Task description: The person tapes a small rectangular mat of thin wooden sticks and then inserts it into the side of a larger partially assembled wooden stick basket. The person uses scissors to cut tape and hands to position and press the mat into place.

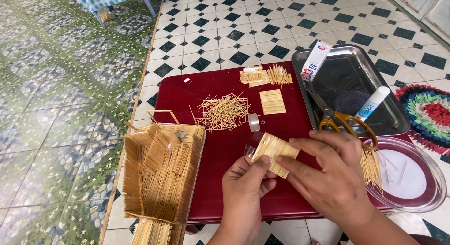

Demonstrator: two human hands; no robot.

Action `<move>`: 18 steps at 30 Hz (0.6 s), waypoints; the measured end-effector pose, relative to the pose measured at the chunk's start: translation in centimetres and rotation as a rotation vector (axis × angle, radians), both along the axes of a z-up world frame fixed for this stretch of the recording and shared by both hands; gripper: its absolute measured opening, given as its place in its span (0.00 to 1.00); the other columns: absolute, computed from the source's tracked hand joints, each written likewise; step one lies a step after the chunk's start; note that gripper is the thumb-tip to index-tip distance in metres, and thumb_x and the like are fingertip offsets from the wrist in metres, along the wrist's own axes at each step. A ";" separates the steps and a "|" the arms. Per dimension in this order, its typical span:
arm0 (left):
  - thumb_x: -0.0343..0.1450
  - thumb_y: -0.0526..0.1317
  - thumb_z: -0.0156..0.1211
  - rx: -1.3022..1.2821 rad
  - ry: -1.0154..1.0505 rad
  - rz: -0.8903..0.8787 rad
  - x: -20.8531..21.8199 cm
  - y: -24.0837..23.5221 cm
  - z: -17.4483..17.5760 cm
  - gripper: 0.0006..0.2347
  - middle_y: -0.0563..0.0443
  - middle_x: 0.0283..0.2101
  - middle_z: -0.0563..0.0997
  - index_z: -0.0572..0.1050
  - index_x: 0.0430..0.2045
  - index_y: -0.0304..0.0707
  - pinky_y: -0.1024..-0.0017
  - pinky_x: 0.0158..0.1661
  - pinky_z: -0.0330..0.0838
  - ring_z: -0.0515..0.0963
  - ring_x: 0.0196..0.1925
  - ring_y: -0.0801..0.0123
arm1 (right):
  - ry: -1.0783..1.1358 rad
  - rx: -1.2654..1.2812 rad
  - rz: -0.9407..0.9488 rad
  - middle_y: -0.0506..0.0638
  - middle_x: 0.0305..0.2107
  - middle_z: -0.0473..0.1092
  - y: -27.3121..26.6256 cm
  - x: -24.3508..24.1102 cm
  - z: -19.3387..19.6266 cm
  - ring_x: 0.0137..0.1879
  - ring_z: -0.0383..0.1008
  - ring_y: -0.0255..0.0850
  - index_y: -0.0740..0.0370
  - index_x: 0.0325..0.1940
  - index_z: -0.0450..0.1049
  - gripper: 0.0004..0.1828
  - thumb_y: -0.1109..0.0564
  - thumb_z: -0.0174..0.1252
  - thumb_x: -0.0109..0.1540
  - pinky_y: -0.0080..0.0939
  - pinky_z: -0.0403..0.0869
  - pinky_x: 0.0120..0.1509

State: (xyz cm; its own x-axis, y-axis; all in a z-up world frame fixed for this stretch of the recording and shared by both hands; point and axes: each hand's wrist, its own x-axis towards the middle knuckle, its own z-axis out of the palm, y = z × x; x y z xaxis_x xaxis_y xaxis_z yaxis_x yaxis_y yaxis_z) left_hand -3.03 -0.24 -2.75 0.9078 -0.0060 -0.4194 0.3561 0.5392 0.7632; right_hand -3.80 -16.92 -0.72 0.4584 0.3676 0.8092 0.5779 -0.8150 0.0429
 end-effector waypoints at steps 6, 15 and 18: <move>0.70 0.35 0.71 -0.004 0.019 -0.016 -0.1 -0.1 -0.5 0.10 0.49 0.23 0.81 0.77 0.19 0.40 0.69 0.35 0.80 0.80 0.29 0.69 | -0.075 -0.049 -0.040 0.42 0.44 0.78 0.6 -0.3 0.6 0.54 0.70 0.53 0.43 0.40 0.84 0.02 0.52 0.70 0.64 0.58 0.60 0.62; 0.72 0.36 0.69 -0.075 0.040 -0.097 -0.2 -0.1 0.0 0.05 0.50 0.27 0.80 0.80 0.27 0.38 0.74 0.31 0.76 0.78 0.31 0.72 | -0.069 0.020 0.004 0.41 0.42 0.79 0.2 0.3 -0.1 0.52 0.70 0.49 0.47 0.40 0.83 0.10 0.49 0.77 0.59 0.54 0.61 0.58; 0.71 0.54 0.51 0.010 0.013 -0.199 -0.7 0.2 1.9 0.23 0.40 0.38 0.85 0.82 0.37 0.29 0.68 0.33 0.76 0.79 0.35 0.62 | 0.231 0.306 -0.013 0.45 0.37 0.80 0.0 0.3 -2.0 0.48 0.76 0.44 0.57 0.41 0.81 0.07 0.58 0.70 0.59 0.45 0.72 0.58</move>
